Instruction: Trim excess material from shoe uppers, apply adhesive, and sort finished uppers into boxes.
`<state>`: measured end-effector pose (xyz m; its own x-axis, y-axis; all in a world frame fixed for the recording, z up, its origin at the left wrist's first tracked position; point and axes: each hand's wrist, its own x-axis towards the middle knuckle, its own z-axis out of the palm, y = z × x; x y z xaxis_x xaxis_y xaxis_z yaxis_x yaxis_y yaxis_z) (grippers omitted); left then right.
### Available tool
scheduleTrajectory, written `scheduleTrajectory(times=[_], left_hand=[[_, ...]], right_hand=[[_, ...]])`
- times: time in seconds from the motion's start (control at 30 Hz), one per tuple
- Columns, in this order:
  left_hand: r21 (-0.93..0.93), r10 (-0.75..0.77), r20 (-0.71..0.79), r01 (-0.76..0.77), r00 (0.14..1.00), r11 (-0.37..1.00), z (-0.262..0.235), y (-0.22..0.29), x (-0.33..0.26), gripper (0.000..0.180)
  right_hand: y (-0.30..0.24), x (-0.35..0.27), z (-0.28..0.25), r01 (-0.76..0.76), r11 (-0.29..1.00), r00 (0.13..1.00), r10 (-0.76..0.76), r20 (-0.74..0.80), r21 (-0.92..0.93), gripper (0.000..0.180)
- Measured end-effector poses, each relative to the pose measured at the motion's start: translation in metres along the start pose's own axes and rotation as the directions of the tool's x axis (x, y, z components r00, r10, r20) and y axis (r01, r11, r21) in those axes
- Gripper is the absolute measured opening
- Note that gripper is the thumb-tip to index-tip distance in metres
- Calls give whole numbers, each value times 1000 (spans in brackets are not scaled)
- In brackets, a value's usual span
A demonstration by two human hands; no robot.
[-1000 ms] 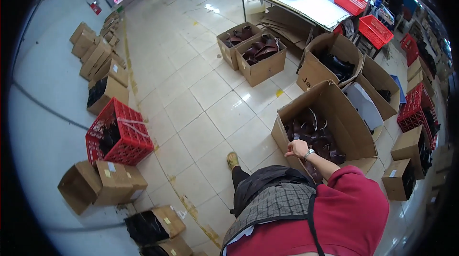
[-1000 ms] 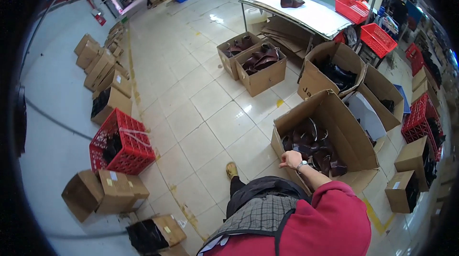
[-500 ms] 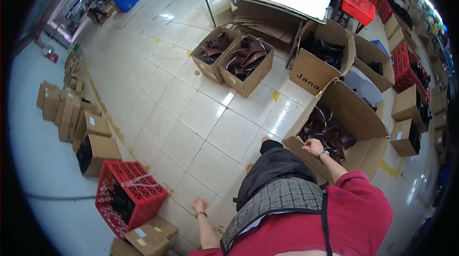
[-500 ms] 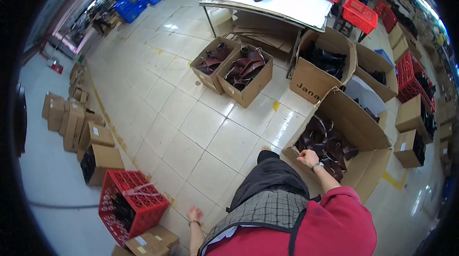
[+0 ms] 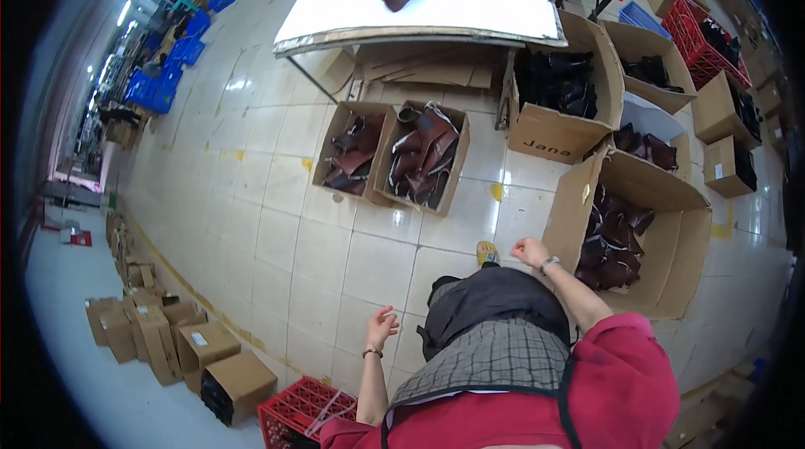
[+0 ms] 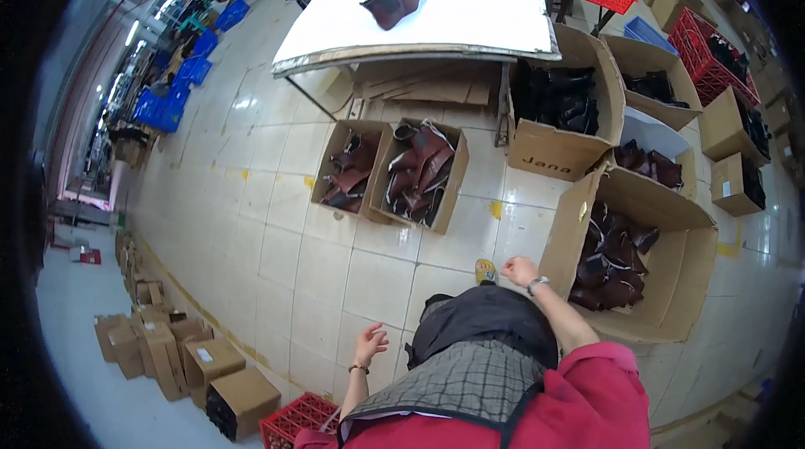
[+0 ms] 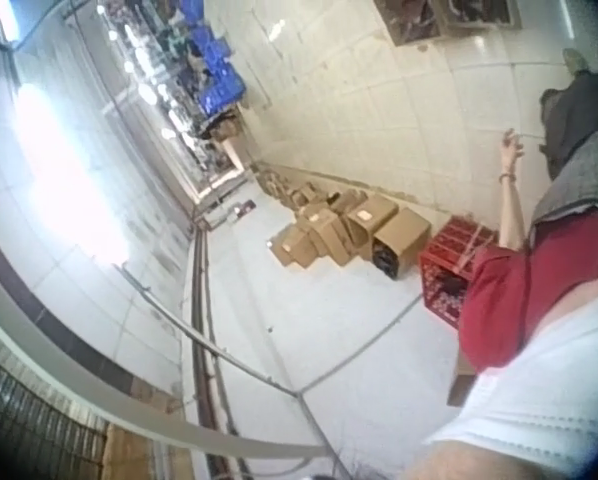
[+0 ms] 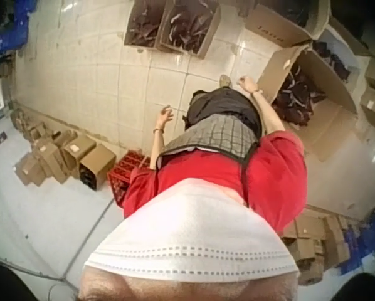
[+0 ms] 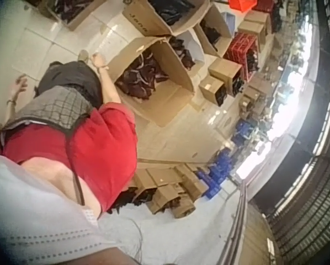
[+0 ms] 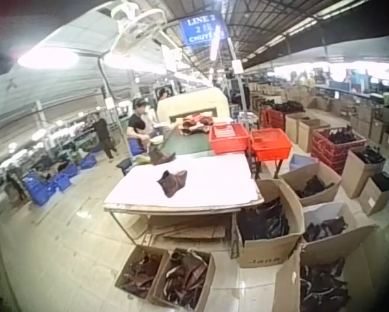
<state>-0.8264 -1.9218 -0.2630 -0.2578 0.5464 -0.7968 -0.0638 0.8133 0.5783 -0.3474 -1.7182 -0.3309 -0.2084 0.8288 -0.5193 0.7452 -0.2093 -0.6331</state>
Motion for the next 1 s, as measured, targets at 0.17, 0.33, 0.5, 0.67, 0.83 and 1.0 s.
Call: scheduleTrajectory(times=[0.17, 0.33, 0.5, 0.67, 0.83, 1.0], left_hand=[[98, -6, 140, -7, 990, 995, 9, 103, 89, 41], [202, 90, 344, -167, 935, 965, -18, 196, 224, 37], [450, 317, 550, -594, 773, 666, 33, 347, 407, 27], [464, 617, 603, -852, 505, 244, 108, 484, 564, 25], [505, 570, 623, -832, 536, 231, 214, 495, 640, 36], [544, 623, 731, -789, 280, -284, 250, 500, 696, 56]], right_hand=[[-68, 91, 80, -10, 995, 999, 5, 49, 99, 33], [-163, 181, 175, -437, 653, 895, 246, 373, 618, 44], [-210, 273, 285, -610, -84, 682, 450, 577, 788, 72], [-208, 376, 338, -414, -530, 565, 488, 665, 740, 83], [-138, 406, 363, 94, -482, 347, 836, 425, 871, 16], [-28, 337, 333, -275, 22, 266, 963, 54, 961, 20]])
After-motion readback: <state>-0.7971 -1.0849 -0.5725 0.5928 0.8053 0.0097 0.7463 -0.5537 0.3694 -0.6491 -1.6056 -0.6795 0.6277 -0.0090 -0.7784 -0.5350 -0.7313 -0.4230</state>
